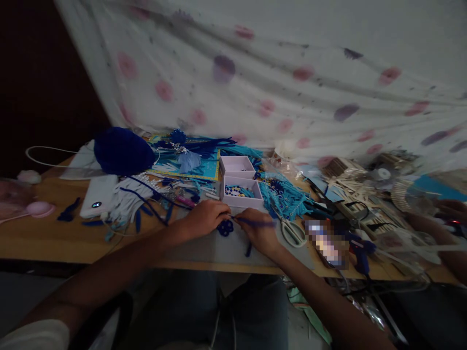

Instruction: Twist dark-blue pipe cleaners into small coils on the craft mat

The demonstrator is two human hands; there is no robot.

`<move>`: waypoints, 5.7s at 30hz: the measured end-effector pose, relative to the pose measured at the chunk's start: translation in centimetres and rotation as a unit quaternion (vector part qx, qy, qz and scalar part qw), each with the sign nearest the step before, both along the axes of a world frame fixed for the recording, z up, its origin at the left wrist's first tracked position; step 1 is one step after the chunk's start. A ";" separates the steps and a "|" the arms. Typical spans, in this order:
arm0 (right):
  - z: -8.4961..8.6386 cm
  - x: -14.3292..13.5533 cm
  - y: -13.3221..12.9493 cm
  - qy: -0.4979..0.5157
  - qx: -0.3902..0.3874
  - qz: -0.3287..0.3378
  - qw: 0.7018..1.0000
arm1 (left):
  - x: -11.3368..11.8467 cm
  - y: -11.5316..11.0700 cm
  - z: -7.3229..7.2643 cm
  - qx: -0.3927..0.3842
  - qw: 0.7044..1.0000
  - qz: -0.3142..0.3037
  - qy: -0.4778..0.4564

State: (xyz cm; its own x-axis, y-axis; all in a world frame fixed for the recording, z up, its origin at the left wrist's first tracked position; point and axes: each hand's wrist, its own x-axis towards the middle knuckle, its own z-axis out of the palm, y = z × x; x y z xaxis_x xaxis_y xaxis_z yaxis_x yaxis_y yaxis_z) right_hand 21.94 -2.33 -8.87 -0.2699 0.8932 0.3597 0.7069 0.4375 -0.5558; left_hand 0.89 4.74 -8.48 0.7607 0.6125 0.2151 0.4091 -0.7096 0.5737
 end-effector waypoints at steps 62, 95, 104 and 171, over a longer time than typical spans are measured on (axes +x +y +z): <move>2.0 -0.5 0.2 0.362 -0.361 -0.093 0.854 | -0.3 -0.9 -2.6 0.396 0.916 -0.037 -0.057; 0.7 -1.2 -0.8 0.307 -0.256 -0.098 0.911 | -0.2 0.0 -2.6 0.274 0.956 -0.089 -0.053; 0.3 1.2 -3.0 -0.225 0.203 0.142 0.942 | 0.9 -0.6 0.1 -0.270 0.960 -0.072 0.013; -0.2 0.0 -2.5 -0.108 0.073 0.030 0.991 | 0.8 -1.1 -0.8 -0.017 0.996 -0.042 -0.076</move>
State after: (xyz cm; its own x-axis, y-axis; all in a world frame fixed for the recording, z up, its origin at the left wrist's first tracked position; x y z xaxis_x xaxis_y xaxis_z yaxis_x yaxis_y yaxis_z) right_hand 21.97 -4.82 -9.05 -0.4050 0.8165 0.4115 0.7735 0.5460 -0.3220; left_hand 1.65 3.69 -9.23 0.7703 0.5567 0.3111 0.2554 -0.7163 0.6493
